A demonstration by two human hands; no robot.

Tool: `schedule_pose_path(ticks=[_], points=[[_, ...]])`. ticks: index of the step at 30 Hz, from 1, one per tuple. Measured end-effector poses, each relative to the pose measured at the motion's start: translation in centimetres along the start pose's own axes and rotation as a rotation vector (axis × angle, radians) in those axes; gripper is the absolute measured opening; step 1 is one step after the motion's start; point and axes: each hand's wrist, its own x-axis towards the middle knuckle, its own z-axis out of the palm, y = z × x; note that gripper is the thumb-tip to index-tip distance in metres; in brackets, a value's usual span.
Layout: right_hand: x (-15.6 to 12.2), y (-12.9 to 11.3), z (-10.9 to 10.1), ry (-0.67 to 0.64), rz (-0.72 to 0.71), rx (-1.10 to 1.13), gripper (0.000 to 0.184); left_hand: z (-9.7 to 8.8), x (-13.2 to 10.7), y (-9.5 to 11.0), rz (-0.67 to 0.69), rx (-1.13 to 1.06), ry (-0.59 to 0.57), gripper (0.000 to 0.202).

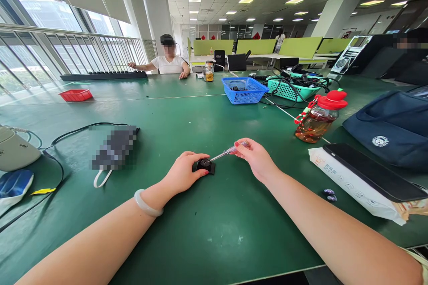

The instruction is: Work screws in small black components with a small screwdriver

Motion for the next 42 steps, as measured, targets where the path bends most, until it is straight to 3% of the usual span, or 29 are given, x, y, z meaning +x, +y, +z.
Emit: schedule_pose_path(ticks=[8,16,21,25,30,37,42], points=[[-0.2,0.0,0.1,-0.073,0.002,0.129,0.036,-0.1,-0.1,0.3,-0.017,-0.002,0.001,0.052],[-0.3,-0.2,0.1,-0.02,0.045,0.213,0.027,0.1,-0.1,0.3,-0.012,-0.001,0.011,0.052],[-0.3,-0.2,0.0,0.035,-0.001,0.189,0.03,0.2,0.0,0.2,0.004,0.006,0.025,0.049],[-0.4,-0.2,0.1,0.07,-0.156,0.111,0.036,0.1,-0.1,0.2,0.057,0.05,0.03,0.042],[-1.1,-0.1,0.4,0.03,-0.415,-0.069,0.034,0.2,-0.1,0.1,0.125,0.076,0.013,0.047],[-2.7,-0.1,0.7,-0.105,-0.703,-0.343,0.021,0.4,-0.1,-0.1,0.148,0.09,0.002,0.051],[-3.5,-0.4,1.3,-0.226,-0.876,-0.557,0.028,0.5,-0.2,0.0,0.2,0.126,-0.003,0.048]])
